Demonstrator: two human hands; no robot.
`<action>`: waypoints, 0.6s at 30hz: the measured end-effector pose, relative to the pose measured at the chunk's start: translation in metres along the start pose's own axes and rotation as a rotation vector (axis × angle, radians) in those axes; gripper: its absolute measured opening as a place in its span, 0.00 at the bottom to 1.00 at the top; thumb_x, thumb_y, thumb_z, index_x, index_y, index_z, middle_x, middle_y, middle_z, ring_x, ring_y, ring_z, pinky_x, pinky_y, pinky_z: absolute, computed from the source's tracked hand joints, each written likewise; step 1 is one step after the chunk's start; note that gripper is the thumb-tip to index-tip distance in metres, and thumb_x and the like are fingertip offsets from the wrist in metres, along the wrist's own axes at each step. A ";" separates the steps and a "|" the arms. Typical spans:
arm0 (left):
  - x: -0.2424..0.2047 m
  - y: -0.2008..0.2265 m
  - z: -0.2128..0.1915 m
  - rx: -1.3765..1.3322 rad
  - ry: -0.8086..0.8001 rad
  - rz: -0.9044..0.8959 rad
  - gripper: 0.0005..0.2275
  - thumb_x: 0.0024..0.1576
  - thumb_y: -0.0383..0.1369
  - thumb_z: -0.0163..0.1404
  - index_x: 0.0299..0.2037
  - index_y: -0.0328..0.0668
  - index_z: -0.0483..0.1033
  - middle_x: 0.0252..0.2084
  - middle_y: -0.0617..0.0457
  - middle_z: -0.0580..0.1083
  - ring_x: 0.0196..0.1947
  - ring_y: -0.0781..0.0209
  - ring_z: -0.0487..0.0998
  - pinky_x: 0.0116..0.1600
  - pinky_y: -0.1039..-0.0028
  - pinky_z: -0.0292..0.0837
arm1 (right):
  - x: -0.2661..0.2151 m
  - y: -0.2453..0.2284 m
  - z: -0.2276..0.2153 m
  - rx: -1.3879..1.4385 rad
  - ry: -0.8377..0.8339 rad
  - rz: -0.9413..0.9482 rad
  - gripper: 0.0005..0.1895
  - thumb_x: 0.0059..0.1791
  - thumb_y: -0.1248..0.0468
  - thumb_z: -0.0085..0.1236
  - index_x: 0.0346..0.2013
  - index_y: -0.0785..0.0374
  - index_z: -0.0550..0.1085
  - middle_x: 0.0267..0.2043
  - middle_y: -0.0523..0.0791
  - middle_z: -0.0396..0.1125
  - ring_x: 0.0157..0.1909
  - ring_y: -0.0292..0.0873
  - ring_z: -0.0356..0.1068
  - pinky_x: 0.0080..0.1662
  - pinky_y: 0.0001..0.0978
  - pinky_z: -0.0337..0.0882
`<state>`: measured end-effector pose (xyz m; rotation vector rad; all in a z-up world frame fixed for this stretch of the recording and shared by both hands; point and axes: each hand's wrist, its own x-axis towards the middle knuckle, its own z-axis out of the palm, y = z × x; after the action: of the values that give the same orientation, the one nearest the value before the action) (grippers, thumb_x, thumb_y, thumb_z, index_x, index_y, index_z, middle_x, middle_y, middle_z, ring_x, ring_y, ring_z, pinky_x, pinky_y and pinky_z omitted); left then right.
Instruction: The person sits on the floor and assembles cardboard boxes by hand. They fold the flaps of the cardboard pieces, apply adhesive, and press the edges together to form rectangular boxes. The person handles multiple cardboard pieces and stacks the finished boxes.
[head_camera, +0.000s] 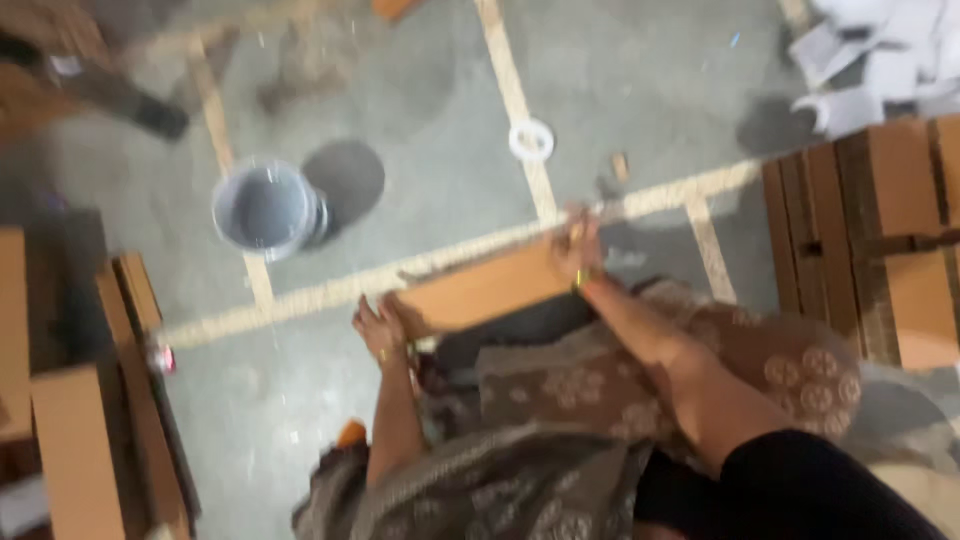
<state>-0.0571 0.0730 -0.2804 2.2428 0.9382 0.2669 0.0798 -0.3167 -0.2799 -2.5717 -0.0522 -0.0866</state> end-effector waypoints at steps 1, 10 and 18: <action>0.005 0.002 0.004 0.014 -0.029 -0.175 0.27 0.68 0.51 0.38 0.69 0.41 0.65 0.61 0.26 0.67 0.60 0.28 0.70 0.66 0.49 0.67 | 0.008 0.003 -0.001 0.032 -0.066 0.154 0.41 0.48 0.47 0.54 0.69 0.65 0.55 0.63 0.65 0.56 0.58 0.66 0.62 0.56 0.53 0.66; 0.046 0.005 0.006 -0.770 -0.104 -0.843 0.36 0.60 0.62 0.34 0.50 0.33 0.77 0.47 0.47 0.78 0.41 0.54 0.77 0.46 0.61 0.75 | 0.055 0.021 -0.023 0.721 -0.202 0.814 0.29 0.50 0.39 0.54 0.51 0.60 0.71 0.48 0.48 0.68 0.51 0.53 0.72 0.47 0.48 0.76; 0.015 -0.004 0.018 -0.844 0.052 -0.798 0.33 0.64 0.59 0.35 0.39 0.30 0.78 0.35 0.48 0.77 0.37 0.53 0.77 0.47 0.61 0.74 | 0.028 0.041 -0.018 0.620 -0.151 0.880 0.28 0.49 0.39 0.55 0.51 0.56 0.73 0.49 0.45 0.68 0.52 0.49 0.71 0.46 0.48 0.77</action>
<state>-0.0404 0.0764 -0.2971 1.0100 1.3442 0.2762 0.1090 -0.3609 -0.2845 -1.7842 0.8461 0.3917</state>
